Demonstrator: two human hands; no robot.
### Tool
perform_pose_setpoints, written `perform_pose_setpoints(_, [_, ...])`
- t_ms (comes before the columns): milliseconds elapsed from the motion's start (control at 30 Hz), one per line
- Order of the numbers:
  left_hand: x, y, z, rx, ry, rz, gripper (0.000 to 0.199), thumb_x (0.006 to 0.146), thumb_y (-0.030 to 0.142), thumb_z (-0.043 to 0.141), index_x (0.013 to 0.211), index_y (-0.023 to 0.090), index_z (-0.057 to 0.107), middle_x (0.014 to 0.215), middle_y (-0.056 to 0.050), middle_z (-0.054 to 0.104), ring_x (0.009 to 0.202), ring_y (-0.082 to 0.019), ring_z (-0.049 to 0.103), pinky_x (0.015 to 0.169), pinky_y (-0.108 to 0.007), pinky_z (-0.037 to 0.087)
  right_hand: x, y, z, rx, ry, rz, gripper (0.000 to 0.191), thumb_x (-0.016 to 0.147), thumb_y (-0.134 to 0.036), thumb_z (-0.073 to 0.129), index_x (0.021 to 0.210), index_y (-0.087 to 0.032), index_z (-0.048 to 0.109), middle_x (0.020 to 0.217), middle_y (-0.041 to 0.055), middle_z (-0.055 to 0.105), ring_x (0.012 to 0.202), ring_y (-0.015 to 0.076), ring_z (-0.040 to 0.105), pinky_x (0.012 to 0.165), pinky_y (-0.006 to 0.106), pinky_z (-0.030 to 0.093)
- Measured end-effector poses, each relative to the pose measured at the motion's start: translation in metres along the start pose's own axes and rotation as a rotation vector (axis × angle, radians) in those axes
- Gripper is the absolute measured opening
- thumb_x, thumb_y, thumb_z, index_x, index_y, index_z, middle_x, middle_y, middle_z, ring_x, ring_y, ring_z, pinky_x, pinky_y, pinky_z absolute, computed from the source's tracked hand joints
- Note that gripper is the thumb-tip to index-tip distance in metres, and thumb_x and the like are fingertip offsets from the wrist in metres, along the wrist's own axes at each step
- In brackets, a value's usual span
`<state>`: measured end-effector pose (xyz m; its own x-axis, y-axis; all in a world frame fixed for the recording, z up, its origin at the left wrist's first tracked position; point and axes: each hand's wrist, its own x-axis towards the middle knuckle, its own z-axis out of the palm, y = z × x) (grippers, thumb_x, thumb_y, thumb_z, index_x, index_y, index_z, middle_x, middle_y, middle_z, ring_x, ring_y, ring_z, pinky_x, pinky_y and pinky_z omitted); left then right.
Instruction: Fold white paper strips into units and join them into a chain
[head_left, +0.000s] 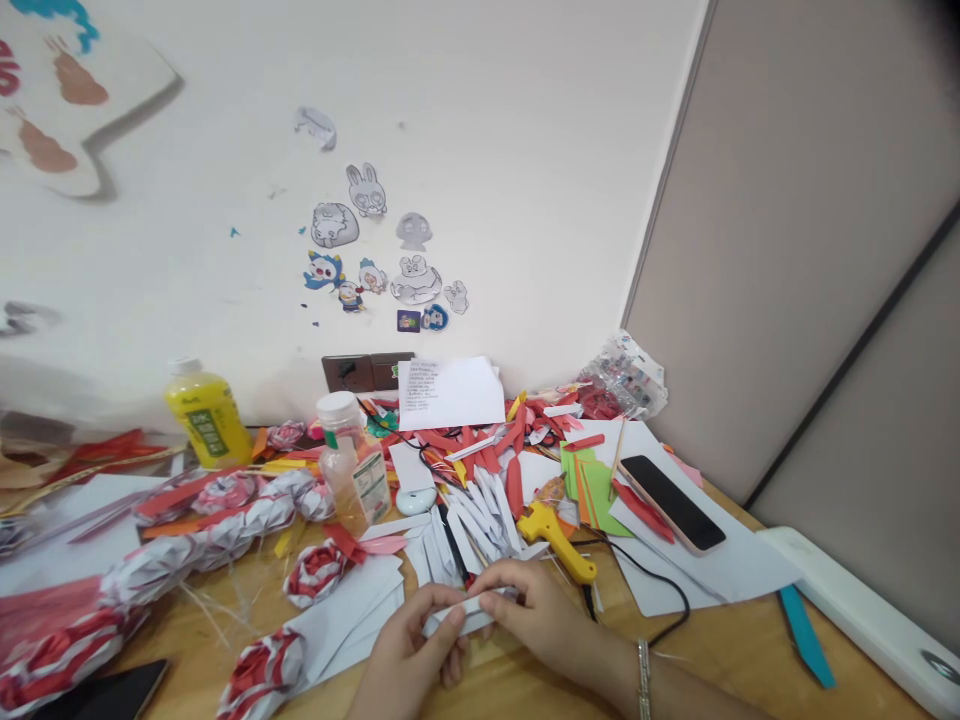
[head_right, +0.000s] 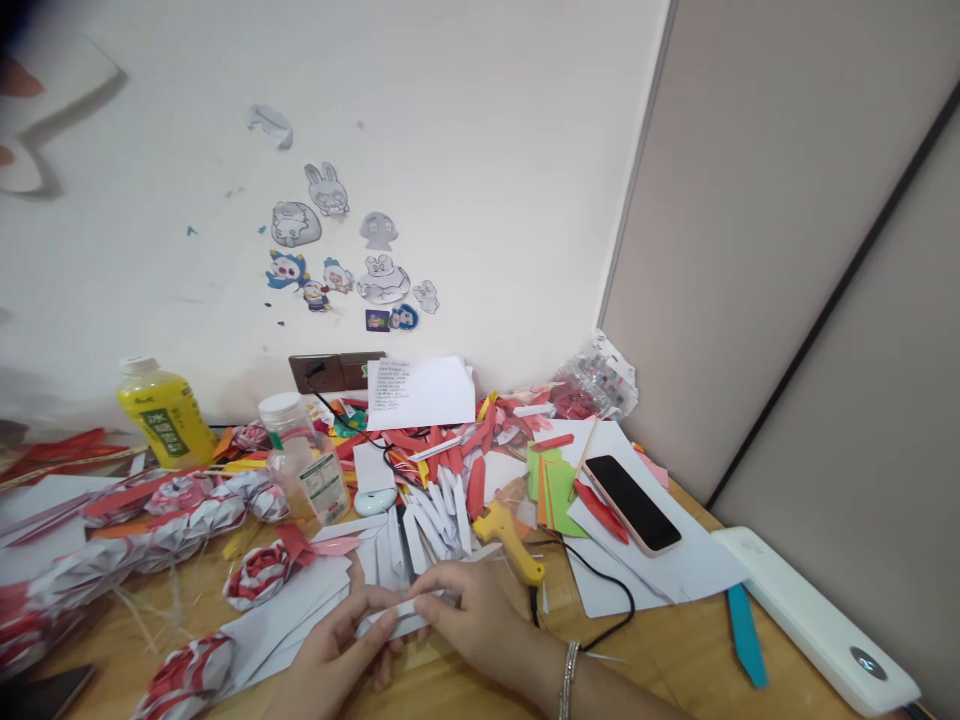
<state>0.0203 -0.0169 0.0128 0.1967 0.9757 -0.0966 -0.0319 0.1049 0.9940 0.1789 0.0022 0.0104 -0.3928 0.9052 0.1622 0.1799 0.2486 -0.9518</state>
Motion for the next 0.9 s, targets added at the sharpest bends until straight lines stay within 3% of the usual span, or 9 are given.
perform_pose_setpoints(533, [0.003,0.0,0.0,0.038,0.036,-0.004,0.029,0.063,0.044,0.062,0.061,0.017,0.055,0.044,0.004,0.059,0.033,-0.009,0.048,0.038,-0.02,0.037,-0.001,-0.006,-0.001,-0.037,-0.002,-0.008,0.015,0.077,-0.017,0.049,0.084,-0.017,0.062,0.079,0.0024,0.063,0.072,0.0149,0.059,0.063,0.023,0.047])
perform_pose_setpoints(733, [0.001,0.001,0.001,0.036,0.043,-0.007,0.027,0.062,0.042,0.064,0.065,0.017,0.056,0.045,0.004,0.059,0.036,-0.009,0.049,0.04,-0.02,0.039,0.001,0.005,0.0,0.007,-0.022,0.005,0.016,0.077,-0.02,0.05,0.087,-0.017,0.062,0.08,0.0021,0.063,0.067,0.0137,0.06,0.061,0.023,0.047])
perform_pose_setpoints(900, [0.004,-0.003,-0.002,0.009,0.034,-0.005,0.028,0.063,0.043,0.063,0.067,0.017,0.055,0.045,0.005,0.057,0.036,-0.009,0.048,0.039,-0.019,0.038,0.002,0.009,-0.001,-0.051,-0.006,-0.015,0.016,0.078,-0.021,0.051,0.088,-0.018,0.063,0.082,0.0015,0.064,0.072,0.0149,0.059,0.068,0.025,0.045])
